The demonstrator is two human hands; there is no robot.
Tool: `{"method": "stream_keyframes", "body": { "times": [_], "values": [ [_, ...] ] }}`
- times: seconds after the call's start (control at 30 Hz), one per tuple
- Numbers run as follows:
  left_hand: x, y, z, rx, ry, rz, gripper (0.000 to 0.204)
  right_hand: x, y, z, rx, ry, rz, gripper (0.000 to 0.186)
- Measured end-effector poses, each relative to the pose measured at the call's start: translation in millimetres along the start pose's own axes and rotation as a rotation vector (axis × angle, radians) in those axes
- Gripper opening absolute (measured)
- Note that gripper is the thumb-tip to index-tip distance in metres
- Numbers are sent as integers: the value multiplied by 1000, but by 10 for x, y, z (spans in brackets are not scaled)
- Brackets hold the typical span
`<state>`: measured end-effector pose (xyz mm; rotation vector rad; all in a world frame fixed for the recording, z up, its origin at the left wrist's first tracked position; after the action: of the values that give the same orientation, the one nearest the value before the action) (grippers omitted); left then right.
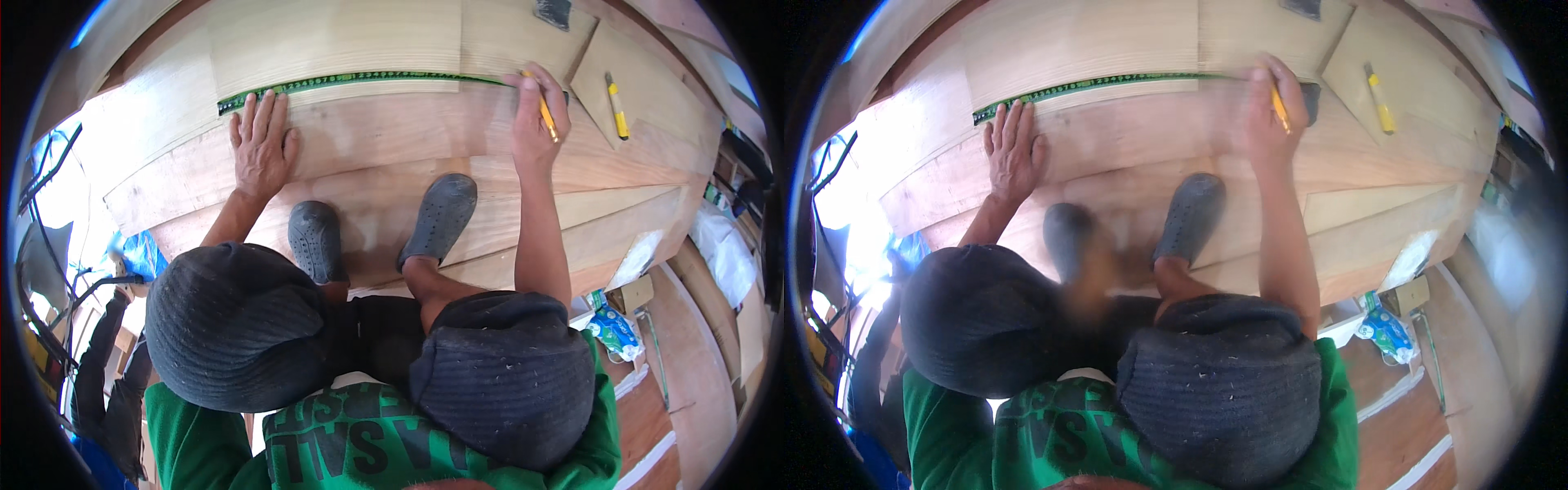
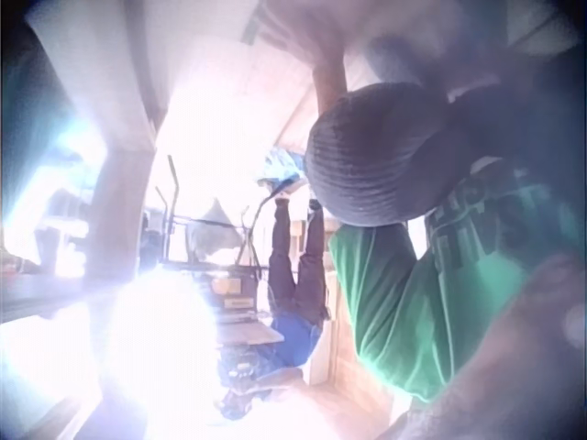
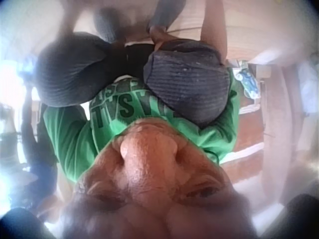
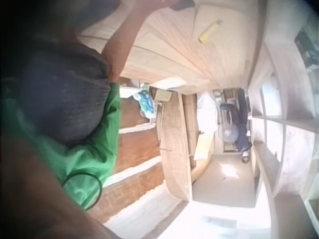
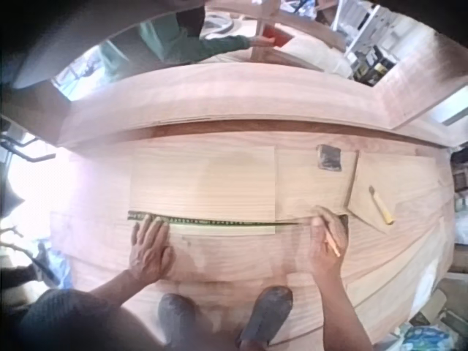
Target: The person measures a wooden plank with a tape measure and marks it with a pencil. They then use a utility knife to cut the plank along the marked line. Finally, the person lifts the cut piece of wood.
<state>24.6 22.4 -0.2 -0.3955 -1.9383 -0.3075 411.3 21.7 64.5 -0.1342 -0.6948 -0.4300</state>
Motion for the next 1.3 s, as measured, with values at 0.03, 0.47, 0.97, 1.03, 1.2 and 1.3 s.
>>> {"method": "stream_keyframes", "body": {
  "times": [0.03,0.47,0.97,1.03,1.2,1.3],
  "values": [
    [1,14,1,-1,4,-1,57,139,31,-60,129,-128,-75,33],
    [603,-31,341,143,-181,-226,46,319,96,-435,353,-769,83,62],
    [91,172,1886,844,-770,-128,72,-90,267,17,245,-453,-12,57],
    [-51,287,1777,871,-945,-44,66,-105,525,-70,140,-359,-56,56],
    [-33,460,1549,827,-627,142,37,321,671,162,361,-261,-385,59],
    [170,318,1680,812,-843,121,30,773,386,107,292,-163,-474,59]
  ]
}}
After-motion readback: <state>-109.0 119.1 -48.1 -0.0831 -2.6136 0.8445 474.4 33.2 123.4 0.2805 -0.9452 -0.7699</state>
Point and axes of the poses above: each hand's wrist, its own y-axis towards the middle knuckle, its own x-axis out of the back of the hand, z = x × y, the point moved 8 cm from there along y, towards the middle knuckle, and after that the axes turned 12 degrees about -y, right-handed, at the moved point
